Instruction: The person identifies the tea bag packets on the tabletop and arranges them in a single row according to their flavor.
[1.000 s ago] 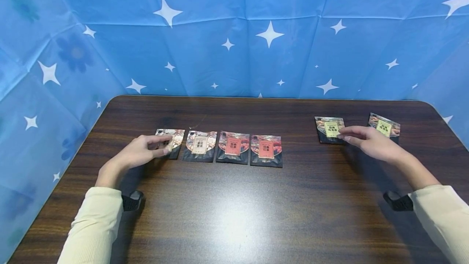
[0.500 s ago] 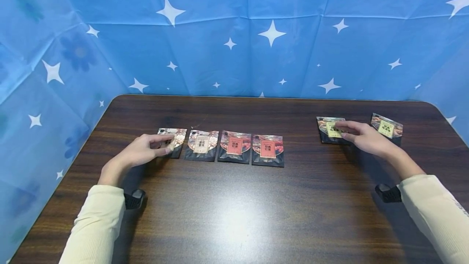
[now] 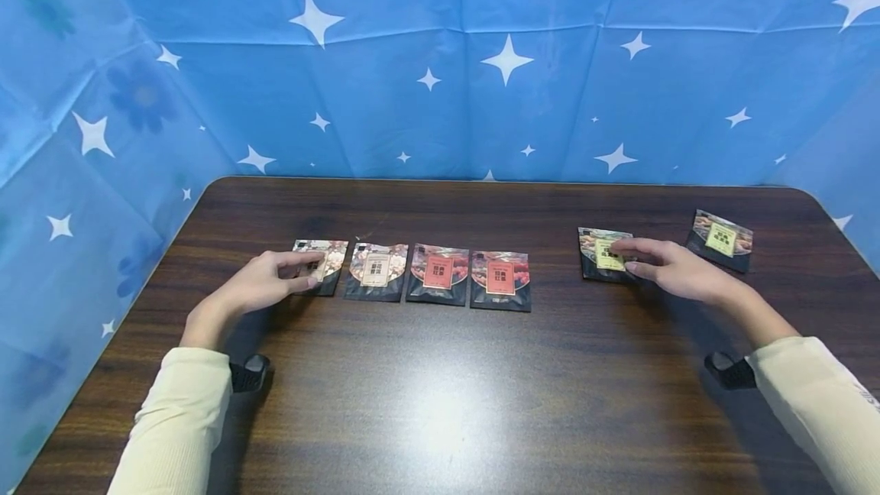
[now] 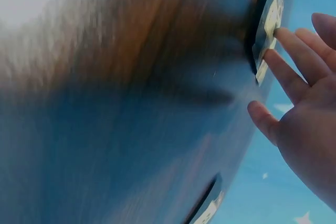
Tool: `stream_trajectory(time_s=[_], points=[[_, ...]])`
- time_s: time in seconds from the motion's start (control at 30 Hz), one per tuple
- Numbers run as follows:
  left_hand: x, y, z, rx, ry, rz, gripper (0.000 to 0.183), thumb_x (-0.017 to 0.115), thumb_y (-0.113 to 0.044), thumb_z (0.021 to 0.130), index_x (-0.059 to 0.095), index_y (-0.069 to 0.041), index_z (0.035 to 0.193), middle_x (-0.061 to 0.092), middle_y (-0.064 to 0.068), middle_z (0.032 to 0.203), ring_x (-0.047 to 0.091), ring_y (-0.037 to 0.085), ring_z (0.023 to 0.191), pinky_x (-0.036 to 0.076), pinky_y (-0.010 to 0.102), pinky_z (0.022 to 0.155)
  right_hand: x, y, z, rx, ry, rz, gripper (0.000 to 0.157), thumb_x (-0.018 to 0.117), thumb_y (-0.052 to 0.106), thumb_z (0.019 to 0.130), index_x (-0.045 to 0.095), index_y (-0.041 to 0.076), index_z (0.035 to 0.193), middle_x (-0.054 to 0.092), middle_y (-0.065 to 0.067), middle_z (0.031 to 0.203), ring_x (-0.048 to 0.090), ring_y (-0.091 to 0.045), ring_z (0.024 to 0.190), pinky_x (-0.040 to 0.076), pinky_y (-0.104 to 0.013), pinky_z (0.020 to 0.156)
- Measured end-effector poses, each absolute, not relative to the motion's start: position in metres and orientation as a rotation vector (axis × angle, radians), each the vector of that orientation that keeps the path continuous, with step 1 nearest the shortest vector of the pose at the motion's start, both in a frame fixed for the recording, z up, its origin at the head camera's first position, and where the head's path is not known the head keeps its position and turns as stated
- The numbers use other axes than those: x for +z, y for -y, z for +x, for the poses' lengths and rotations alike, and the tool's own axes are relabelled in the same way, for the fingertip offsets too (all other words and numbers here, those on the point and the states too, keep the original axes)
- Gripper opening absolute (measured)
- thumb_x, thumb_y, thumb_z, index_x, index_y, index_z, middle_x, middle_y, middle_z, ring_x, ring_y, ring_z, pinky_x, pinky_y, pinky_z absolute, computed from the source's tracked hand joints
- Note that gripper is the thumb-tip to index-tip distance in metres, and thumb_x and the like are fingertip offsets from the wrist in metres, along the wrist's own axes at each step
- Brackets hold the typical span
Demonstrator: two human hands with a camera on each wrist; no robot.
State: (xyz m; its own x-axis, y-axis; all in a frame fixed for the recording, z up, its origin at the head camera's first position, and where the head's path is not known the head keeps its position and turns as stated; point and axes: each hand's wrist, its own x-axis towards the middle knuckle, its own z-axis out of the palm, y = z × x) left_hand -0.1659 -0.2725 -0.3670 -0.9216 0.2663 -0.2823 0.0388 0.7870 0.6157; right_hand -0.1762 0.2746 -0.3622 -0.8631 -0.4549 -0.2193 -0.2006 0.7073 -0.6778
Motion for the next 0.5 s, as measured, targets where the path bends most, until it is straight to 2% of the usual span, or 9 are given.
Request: stream_trajectory(time_s=[0.13, 0.23, 0.3, 0.5], points=[[-0.367, 0.272, -0.166, 0.889, -2.625, 0.230, 0.051, 0.056, -0.029, 0.091, 0.044, -0.010, 0.137, 0.053, 0.015, 0.114, 0.045, 0.024, 0.088, 0.036, 0.038, 0.074, -0.364, -0.265, -0.171, -0.969, -2.520, -0.558, 0.037, 0.042, 0.010, 0.097, 0.043, -0.001, 0.133, 0.039, -0.023, 0.136, 0.034, -0.040, 0.124, 0.031, -0.054, 0.094], [-0.367, 0.272, -0.166, 0.897, -2.621, 0.228, 0.051, 0.056, -0.029, 0.092, 0.043, -0.009, 0.137, 0.050, 0.017, 0.124, 0.046, 0.025, 0.092, 0.038, 0.039, 0.077, -0.367, -0.258, -0.167, -0.966, -2.510, -0.586, 0.037, 0.044, 0.011, 0.097, 0.044, 0.000, 0.133, 0.040, -0.022, 0.136, 0.034, -0.039, 0.124, 0.031, -0.054, 0.094], [-0.367, 0.272, -0.166, 0.899, -2.617, 0.226, 0.051, 0.056, -0.029, 0.092, 0.043, -0.009, 0.137, 0.050, 0.017, 0.123, 0.046, 0.025, 0.092, 0.038, 0.039, 0.077, -0.368, -0.253, -0.164, -0.954, -2.508, -0.599, 0.038, 0.044, 0.012, 0.097, 0.044, 0.001, 0.133, 0.040, -0.021, 0.136, 0.034, -0.039, 0.124, 0.031, -0.054, 0.094], [-0.368, 0.272, -0.165, 0.914, -2.613, 0.225, 0.050, 0.056, -0.028, 0.092, 0.044, -0.009, 0.137, 0.053, 0.009, 0.100, 0.044, 0.022, 0.082, 0.035, 0.035, 0.070, -0.369, -0.240, -0.157, -0.927, -2.501, -0.658, 0.038, 0.045, 0.014, 0.097, 0.045, 0.002, 0.133, 0.043, -0.019, 0.135, 0.035, -0.037, 0.124, 0.030, -0.054, 0.094]])
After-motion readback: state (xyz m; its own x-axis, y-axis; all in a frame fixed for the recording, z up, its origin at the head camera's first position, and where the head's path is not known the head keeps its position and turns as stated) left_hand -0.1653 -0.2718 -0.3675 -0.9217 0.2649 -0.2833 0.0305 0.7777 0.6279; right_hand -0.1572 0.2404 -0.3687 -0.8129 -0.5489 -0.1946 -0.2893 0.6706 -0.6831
